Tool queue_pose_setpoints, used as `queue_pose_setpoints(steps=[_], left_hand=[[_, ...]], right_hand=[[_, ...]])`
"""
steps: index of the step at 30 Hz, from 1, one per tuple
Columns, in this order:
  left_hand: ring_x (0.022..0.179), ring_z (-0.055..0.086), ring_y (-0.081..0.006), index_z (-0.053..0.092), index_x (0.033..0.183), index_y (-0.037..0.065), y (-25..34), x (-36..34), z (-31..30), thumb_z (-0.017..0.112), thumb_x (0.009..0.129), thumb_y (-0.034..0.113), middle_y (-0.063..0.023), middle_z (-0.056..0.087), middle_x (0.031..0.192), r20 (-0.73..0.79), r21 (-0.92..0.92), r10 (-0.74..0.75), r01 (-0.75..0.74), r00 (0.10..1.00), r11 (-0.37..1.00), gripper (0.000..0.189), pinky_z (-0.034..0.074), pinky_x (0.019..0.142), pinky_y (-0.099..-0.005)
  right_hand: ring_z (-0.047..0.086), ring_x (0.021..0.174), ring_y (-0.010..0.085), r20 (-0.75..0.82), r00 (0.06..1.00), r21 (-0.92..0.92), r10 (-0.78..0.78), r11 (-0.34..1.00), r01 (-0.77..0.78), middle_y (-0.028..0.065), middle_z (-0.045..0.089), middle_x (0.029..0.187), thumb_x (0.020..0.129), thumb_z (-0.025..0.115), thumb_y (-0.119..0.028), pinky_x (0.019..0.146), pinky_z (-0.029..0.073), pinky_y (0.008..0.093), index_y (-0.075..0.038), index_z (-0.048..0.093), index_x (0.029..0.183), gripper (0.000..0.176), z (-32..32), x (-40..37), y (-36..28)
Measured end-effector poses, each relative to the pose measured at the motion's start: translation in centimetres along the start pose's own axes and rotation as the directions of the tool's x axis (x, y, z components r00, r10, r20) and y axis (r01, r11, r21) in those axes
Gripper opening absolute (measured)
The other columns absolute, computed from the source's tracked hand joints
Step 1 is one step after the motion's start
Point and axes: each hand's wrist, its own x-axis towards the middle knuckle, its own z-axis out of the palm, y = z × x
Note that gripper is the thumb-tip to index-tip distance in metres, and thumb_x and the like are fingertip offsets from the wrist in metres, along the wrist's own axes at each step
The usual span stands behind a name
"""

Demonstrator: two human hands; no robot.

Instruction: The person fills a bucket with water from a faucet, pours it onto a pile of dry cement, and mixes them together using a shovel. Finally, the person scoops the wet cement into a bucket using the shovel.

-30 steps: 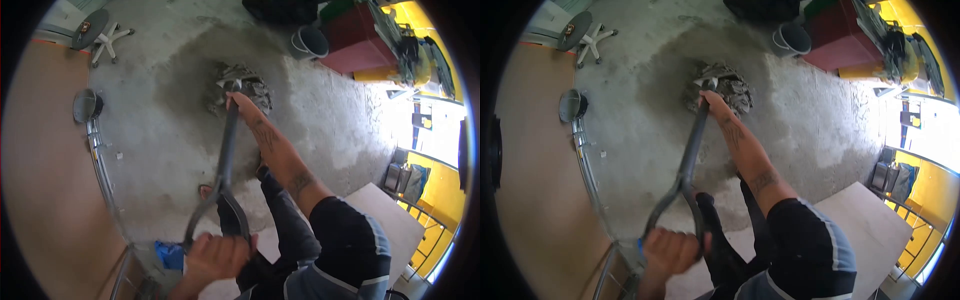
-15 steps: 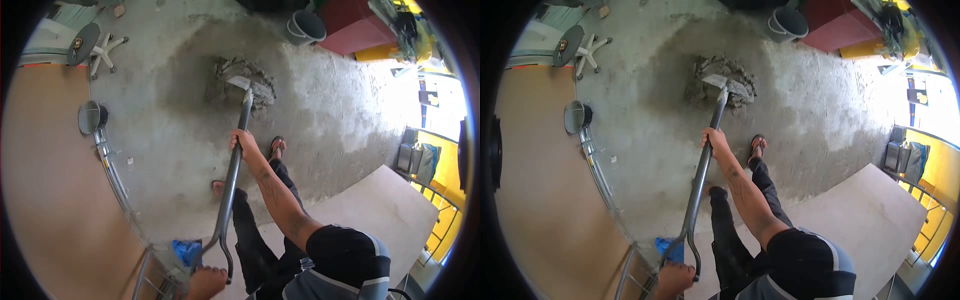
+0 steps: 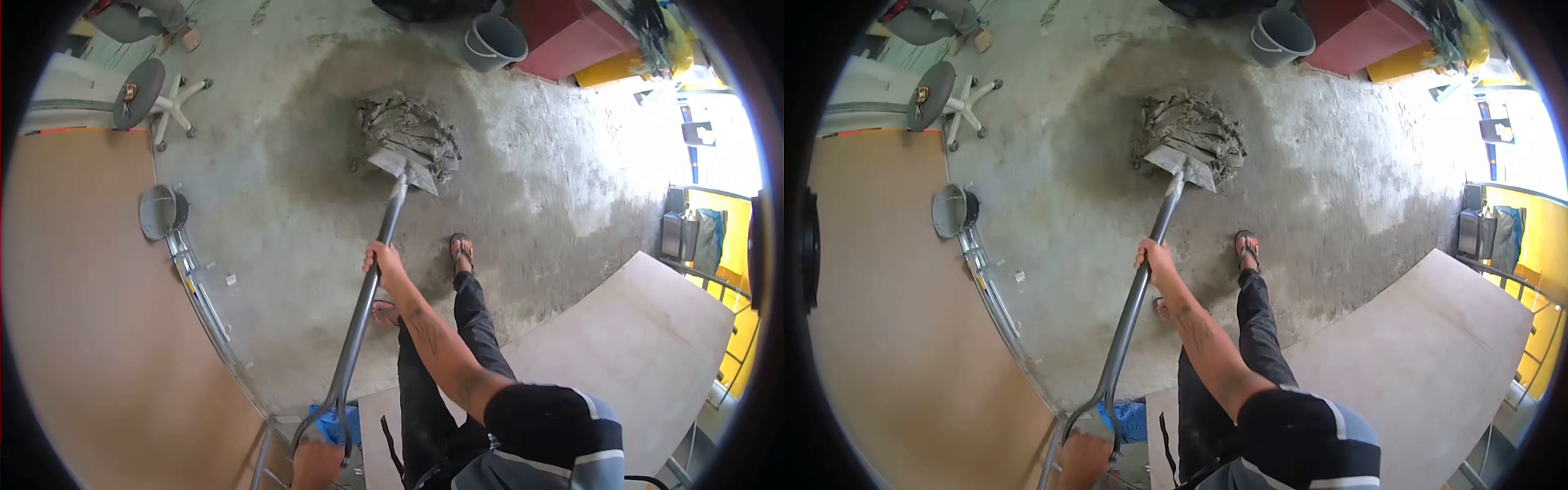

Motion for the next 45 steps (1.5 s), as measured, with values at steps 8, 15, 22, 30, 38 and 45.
queue_pose_setpoints(steps=[8,15,22,30,38,45], left_hand=[[0.067,0.061,-0.0187,0.06,0.06,0.016,-0.2,-5.1,-3.8,0.066,0.056,0.022,-0.001,0.06,0.063,-0.199,0.075,0.036,-0.022,0.979,0.997,0.01,0.042,0.068,-0.0369],[0.063,0.058,-0.0169,0.057,0.059,0.018,-4.4,-1.6,-3.9,0.065,0.053,0.023,0.0006,0.057,0.062,-0.279,-0.04,0.074,-0.089,0.958,0.995,0.011,0.04,0.062,-0.0345],[0.047,0.047,-0.0169,0.049,0.057,0.01,-11.2,-10.3,-14.6,0.067,0.073,0.014,-0.0021,0.044,0.052,-0.674,-0.272,0.026,-0.281,0.738,0.92,0.025,0.037,0.045,-0.033],[0.045,0.042,-0.0121,0.046,0.081,0.011,-18.7,-14.6,-13.3,0.056,0.091,0.028,-0.0004,0.046,0.056,0.253,-0.821,-0.925,-0.443,0.285,-0.361,0.023,0.037,0.041,-0.0251],[0.036,0.035,-0.0098,0.043,0.072,0.012,-34.3,-11.5,-6.2,0.053,0.093,0.042,0.0014,0.036,0.047,0.32,-0.947,-0.947,0.01,-0.031,-0.321,0.038,0.027,0.031,-0.0255],[0.035,0.038,-0.0096,0.044,0.069,0.013,-44.2,6.4,-1.2,0.059,0.09,0.038,0.0021,0.037,0.047,0.269,-0.881,-0.92,-0.313,0.285,-0.354,0.036,0.031,0.033,-0.0232]], right_hand=[[0.048,0.044,0.0192,-0.053,0.993,0.134,0.104,0.986,-0.096,0.007,0.045,0.053,0.075,0.051,-0.006,0.042,0.043,0.0333,-0.005,0.047,0.069,0.007,3.1,-2.3,-1.2],[0.047,0.044,0.0188,-0.089,0.965,0.078,0.247,0.968,-0.24,0.0066,0.047,0.055,0.077,0.054,-0.006,0.041,0.042,0.0329,-0.004,0.046,0.068,0.012,2.9,6.1,3.1],[0.052,0.051,0.019,-0.112,0.974,0.211,0.195,0.963,-0.168,0.0058,0.048,0.06,0.079,0.056,-0.011,0.047,0.047,0.0315,-0.004,0.048,0.076,0.012,14.8,-3.2,-0.6],[0.045,0.046,0.0172,0.019,0.917,0.382,0.399,0.844,-0.376,0.0045,0.044,0.056,0.084,0.057,-0.015,0.043,0.042,0.0302,-0.008,0.043,0.072,0.02,21.8,8.4,10.9],[0.052,0.049,0.0207,0.017,0.993,-0.424,0.121,0.9,-0.103,0.0071,0.052,0.056,0.081,0.056,-0.014,0.048,0.044,0.0369,-0.007,0.051,0.058,0.024,20.6,17.3,31.2],[0.053,0.045,0.0235,-0.068,0.97,0.012,0.235,0.972,-0.235,0.0098,0.05,0.052,0.074,0.057,-0.011,0.043,0.044,0.0366,-0.003,0.056,0.058,0.018,15.9,34.2,15.5]])
